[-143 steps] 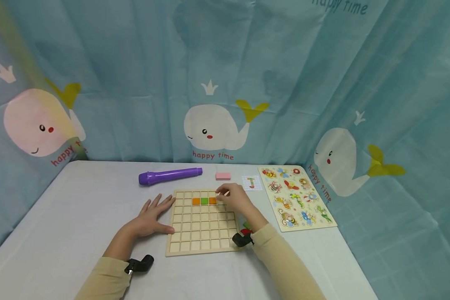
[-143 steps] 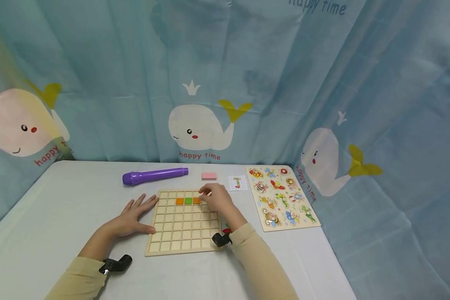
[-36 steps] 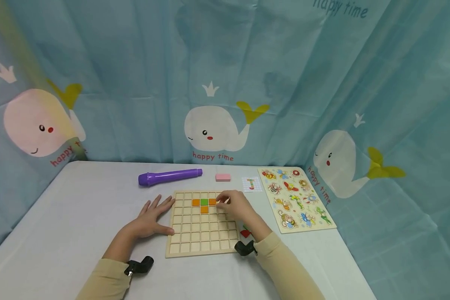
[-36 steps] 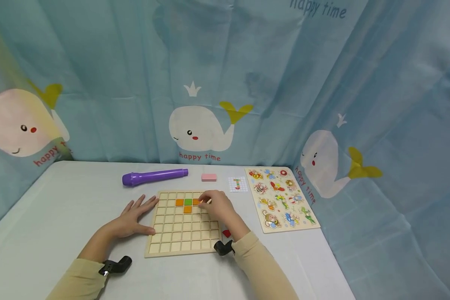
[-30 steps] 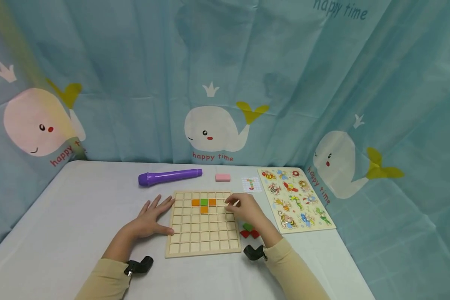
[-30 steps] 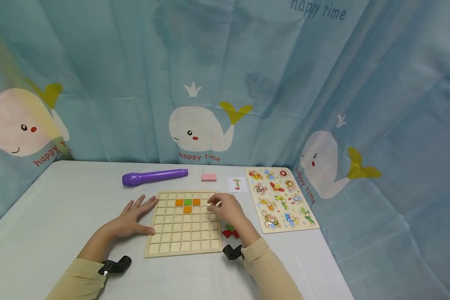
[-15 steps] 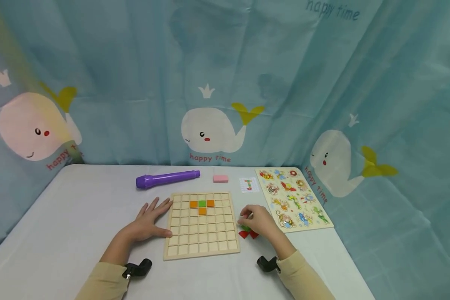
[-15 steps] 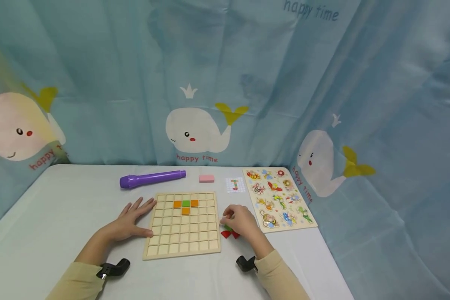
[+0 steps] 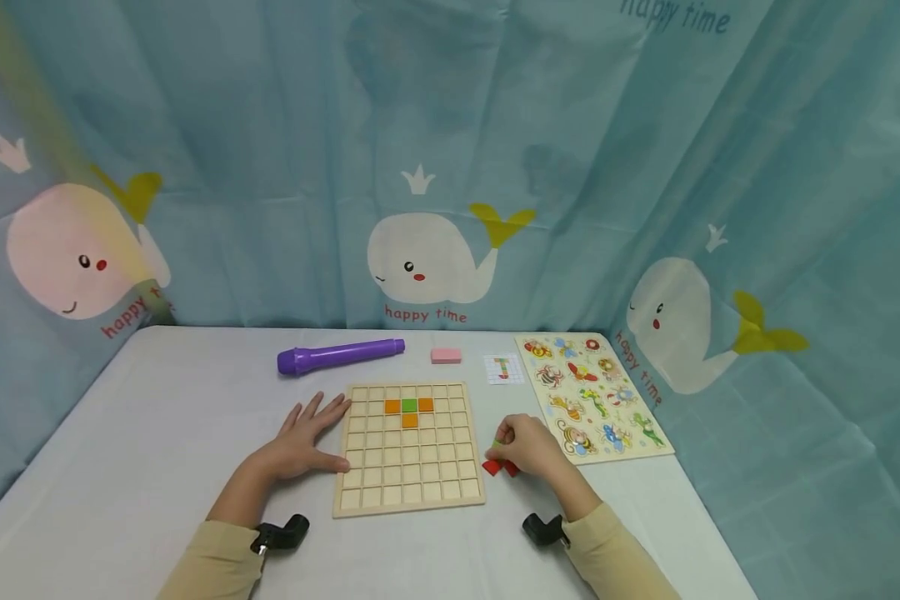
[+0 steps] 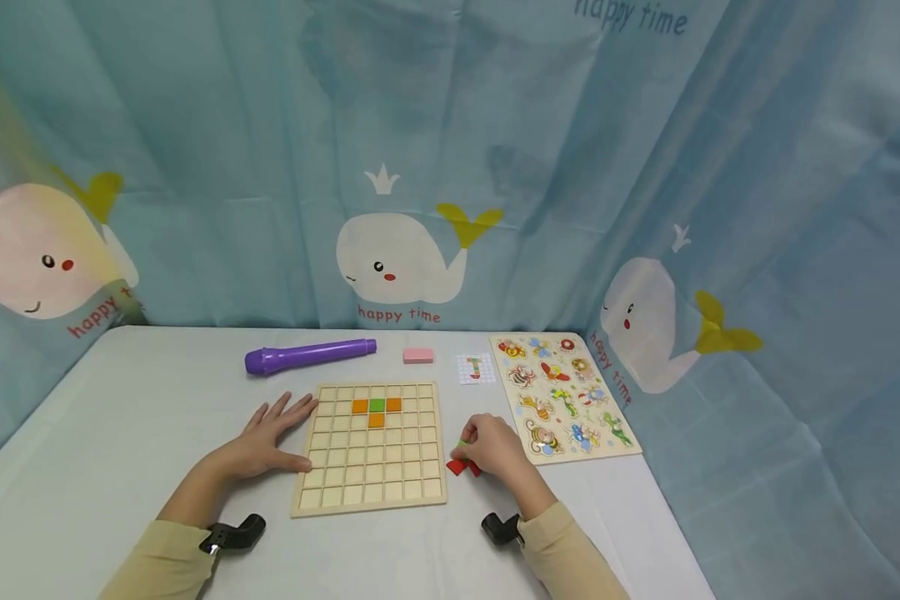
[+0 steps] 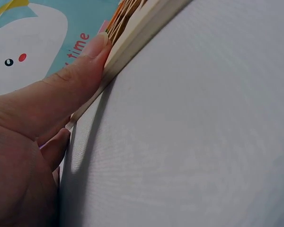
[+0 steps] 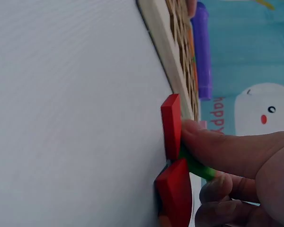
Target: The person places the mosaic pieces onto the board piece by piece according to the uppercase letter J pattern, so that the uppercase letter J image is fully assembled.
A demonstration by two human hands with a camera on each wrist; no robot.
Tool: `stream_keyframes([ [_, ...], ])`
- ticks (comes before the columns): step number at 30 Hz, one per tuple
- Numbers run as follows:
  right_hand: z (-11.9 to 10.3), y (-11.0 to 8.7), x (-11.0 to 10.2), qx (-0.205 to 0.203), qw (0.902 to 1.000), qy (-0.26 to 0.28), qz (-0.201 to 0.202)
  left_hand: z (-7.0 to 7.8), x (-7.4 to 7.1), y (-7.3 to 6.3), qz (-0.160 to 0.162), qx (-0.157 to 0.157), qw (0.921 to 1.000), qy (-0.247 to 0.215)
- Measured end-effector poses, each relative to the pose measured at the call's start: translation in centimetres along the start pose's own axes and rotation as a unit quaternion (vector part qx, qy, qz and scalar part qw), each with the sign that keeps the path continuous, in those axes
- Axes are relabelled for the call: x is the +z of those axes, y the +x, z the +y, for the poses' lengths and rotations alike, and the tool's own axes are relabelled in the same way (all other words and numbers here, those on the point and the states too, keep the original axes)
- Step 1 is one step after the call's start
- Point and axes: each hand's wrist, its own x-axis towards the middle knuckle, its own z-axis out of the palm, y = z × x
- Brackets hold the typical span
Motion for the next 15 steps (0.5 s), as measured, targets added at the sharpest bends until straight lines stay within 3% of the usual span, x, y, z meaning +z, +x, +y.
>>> stream_keyframes([
  [15,-2.7,2.1,-0.5,-0.016,0.9970,0.073,-0.018,0.2,-0.1,0.0,-0.001,-0.005,1.0000,-0.003],
])
